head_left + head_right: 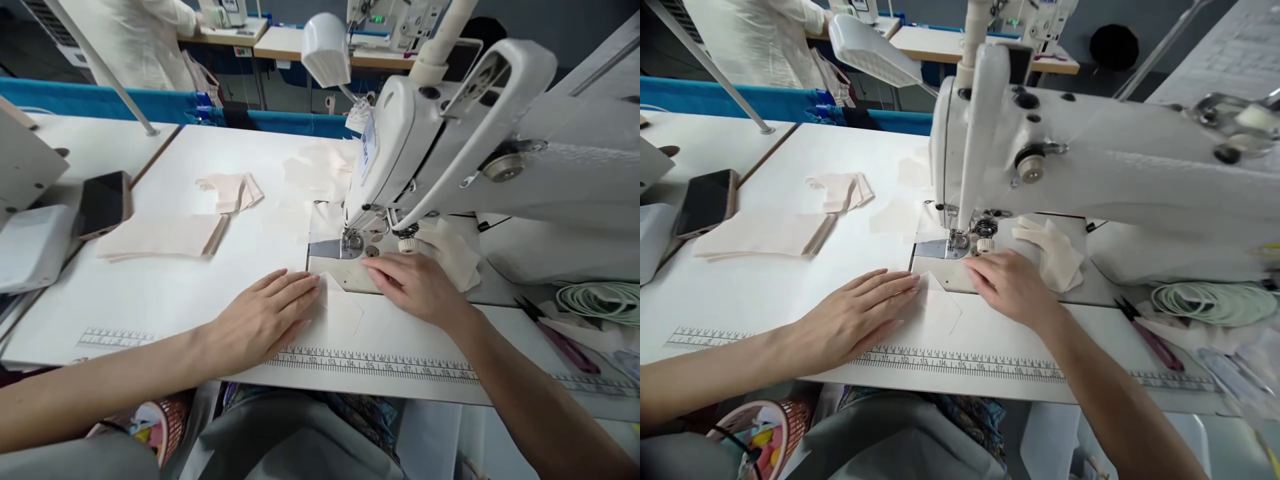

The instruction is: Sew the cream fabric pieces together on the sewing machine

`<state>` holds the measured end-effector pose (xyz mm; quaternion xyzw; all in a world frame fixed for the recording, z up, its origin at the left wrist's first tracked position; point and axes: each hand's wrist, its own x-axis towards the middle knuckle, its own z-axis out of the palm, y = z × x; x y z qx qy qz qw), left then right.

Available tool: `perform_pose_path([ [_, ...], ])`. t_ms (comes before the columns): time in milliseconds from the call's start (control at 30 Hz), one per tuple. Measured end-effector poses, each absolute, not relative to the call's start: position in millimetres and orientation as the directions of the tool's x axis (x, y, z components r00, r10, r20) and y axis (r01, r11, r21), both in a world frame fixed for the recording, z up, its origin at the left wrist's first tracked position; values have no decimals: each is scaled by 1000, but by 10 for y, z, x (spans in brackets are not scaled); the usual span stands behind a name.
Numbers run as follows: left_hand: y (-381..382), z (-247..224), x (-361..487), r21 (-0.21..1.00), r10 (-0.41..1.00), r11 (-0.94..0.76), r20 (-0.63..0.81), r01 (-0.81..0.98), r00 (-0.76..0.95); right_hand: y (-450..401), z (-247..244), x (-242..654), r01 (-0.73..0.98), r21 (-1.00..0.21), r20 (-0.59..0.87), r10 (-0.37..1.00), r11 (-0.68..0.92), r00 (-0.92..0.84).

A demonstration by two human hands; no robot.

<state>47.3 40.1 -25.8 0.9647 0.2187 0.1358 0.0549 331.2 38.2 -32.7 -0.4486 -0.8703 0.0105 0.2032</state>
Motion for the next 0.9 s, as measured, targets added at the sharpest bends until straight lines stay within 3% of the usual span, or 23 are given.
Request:
perform_pose_path([
  [100,338,-303,438,50,432,-900,235,433,871,314,-329,3177,711,-168,359,714,683,-601],
  [233,367,-350,418,-18,394,-914,208,406,895,222,-339,2999,662,-80,270,656,745,-705],
  [500,718,-302,509,-110,435,-877,236,469,869,141,-381,2880,802,116,267,759,586,-594],
  [667,581,-257,587,-66,423,-888,273,455,864,125,-392,2835,847,181,288,797,499,-531],
  [900,573,-454,611,-4,494,-863,193,504,848,169,-422,2875,847,135,382,762,513,-523],
])
